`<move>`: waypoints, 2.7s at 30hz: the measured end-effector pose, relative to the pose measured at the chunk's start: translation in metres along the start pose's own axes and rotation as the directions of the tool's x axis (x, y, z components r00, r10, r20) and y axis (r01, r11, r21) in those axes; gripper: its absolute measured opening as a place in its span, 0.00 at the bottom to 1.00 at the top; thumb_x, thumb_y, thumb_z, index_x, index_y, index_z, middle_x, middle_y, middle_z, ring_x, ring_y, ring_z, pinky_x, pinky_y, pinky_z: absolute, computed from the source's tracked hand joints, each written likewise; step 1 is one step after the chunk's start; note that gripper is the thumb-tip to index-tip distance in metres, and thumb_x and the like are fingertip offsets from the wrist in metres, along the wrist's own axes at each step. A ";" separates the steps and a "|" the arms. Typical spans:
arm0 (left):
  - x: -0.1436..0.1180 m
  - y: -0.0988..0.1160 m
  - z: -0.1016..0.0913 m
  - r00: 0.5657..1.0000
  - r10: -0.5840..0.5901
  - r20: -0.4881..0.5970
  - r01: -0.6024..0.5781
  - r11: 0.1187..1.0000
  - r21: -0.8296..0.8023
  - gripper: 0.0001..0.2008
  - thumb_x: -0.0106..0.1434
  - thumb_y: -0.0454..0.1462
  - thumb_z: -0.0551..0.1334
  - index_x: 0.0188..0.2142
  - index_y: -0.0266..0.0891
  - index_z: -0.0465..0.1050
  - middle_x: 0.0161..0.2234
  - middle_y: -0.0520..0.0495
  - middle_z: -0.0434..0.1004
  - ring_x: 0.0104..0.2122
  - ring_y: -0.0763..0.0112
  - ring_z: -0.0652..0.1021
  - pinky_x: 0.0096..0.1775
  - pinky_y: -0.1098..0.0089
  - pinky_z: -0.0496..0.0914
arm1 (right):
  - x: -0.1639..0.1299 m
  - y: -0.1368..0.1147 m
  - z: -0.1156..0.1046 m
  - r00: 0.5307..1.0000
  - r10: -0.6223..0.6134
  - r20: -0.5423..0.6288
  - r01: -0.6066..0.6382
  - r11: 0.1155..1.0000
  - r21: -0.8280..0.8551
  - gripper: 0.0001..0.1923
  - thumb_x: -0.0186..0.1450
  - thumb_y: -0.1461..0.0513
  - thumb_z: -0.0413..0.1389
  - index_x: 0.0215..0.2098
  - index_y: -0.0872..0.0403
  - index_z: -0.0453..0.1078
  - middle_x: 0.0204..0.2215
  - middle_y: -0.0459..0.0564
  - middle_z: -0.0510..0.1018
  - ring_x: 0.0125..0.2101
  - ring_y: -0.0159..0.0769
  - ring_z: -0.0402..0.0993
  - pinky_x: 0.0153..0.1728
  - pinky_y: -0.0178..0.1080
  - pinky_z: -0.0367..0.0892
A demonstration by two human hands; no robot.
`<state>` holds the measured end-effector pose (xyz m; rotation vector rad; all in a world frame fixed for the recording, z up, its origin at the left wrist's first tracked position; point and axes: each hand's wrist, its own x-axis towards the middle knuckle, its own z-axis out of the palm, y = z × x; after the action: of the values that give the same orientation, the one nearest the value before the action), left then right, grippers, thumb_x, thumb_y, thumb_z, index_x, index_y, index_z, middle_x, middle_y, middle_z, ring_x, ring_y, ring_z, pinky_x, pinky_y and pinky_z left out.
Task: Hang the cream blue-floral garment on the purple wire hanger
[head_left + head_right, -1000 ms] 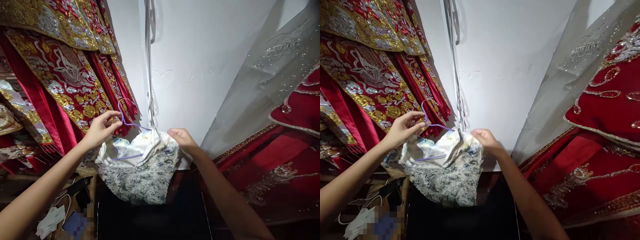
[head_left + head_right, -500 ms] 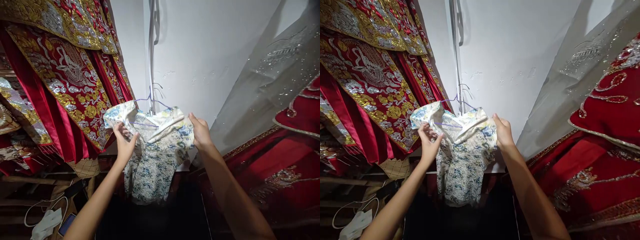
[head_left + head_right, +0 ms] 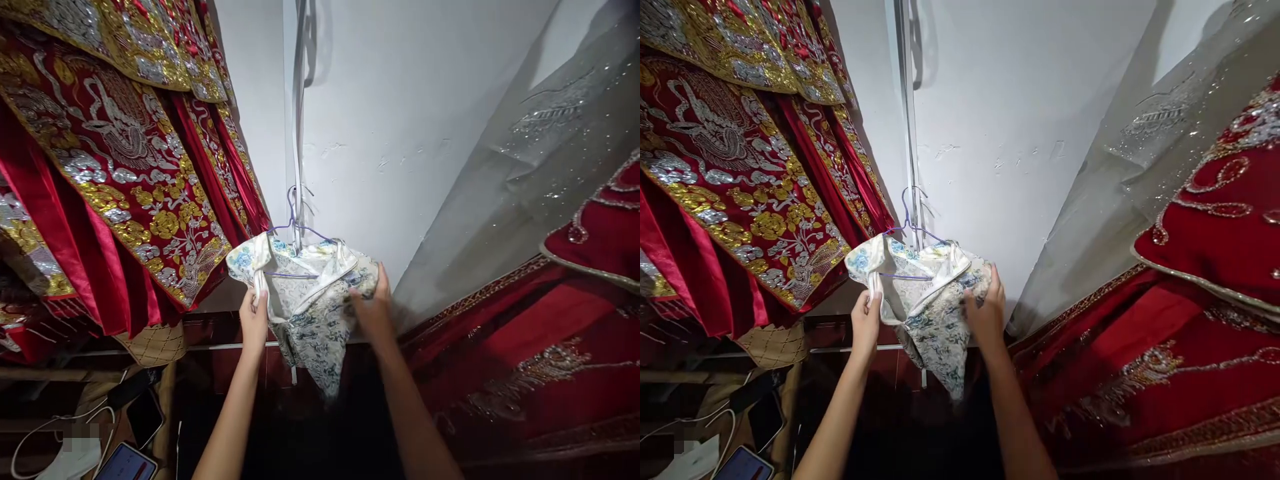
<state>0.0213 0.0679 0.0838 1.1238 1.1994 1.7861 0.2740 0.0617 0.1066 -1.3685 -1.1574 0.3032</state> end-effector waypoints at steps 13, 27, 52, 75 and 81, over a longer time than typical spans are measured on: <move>-0.070 0.040 -0.014 0.951 -0.224 0.212 0.236 0.971 -0.036 0.16 0.62 0.50 0.65 0.36 0.39 0.71 0.23 0.54 0.68 0.21 0.76 0.67 0.26 0.76 0.63 | -0.117 -0.013 0.079 0.735 0.165 0.658 -0.469 0.824 0.317 0.16 0.65 0.49 0.55 0.29 0.51 0.66 0.24 0.45 0.70 0.25 0.35 0.66 0.27 0.37 0.62; -0.080 0.040 -0.012 0.974 -0.155 0.166 0.157 0.988 -0.001 0.15 0.66 0.50 0.60 0.41 0.41 0.72 0.27 0.52 0.70 0.25 0.73 0.70 0.29 0.74 0.65 | -0.107 -0.024 0.048 0.736 0.186 0.651 -0.443 0.860 0.254 0.17 0.67 0.49 0.53 0.28 0.52 0.66 0.19 0.44 0.70 0.19 0.31 0.62 0.22 0.35 0.56; -0.083 -0.030 -0.008 0.869 0.087 0.487 -0.296 0.880 0.372 0.12 0.66 0.40 0.58 0.26 0.42 0.65 0.26 0.48 0.67 0.27 0.66 0.69 0.32 0.68 0.64 | 0.024 -0.139 0.064 0.808 0.089 0.583 -0.477 0.680 0.557 0.13 0.60 0.54 0.58 0.28 0.56 0.71 0.14 0.43 0.70 0.12 0.23 0.56 0.12 0.29 0.47; 0.015 0.120 0.044 0.769 0.435 0.468 -0.602 0.739 0.302 0.07 0.69 0.37 0.58 0.41 0.40 0.75 0.38 0.46 0.79 0.39 0.66 0.77 0.42 0.68 0.69 | -0.001 -0.044 0.068 0.819 0.027 0.573 -0.194 0.953 0.233 0.12 0.62 0.59 0.52 0.23 0.53 0.70 0.12 0.41 0.66 0.15 0.29 0.61 0.20 0.33 0.56; 0.055 0.121 -0.017 0.956 0.292 -0.029 -0.293 0.949 -0.113 0.06 0.63 0.37 0.65 0.40 0.39 0.75 0.38 0.49 0.78 0.39 0.71 0.77 0.45 0.71 0.71 | -0.042 -0.020 0.053 0.730 0.074 0.680 -0.267 0.946 0.184 0.14 0.62 0.62 0.51 0.21 0.54 0.70 0.12 0.42 0.68 0.16 0.29 0.63 0.22 0.33 0.57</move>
<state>-0.0247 0.0715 0.2094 1.2762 0.9583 2.0579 0.2051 0.0568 0.0932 -1.1406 -1.4994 1.1287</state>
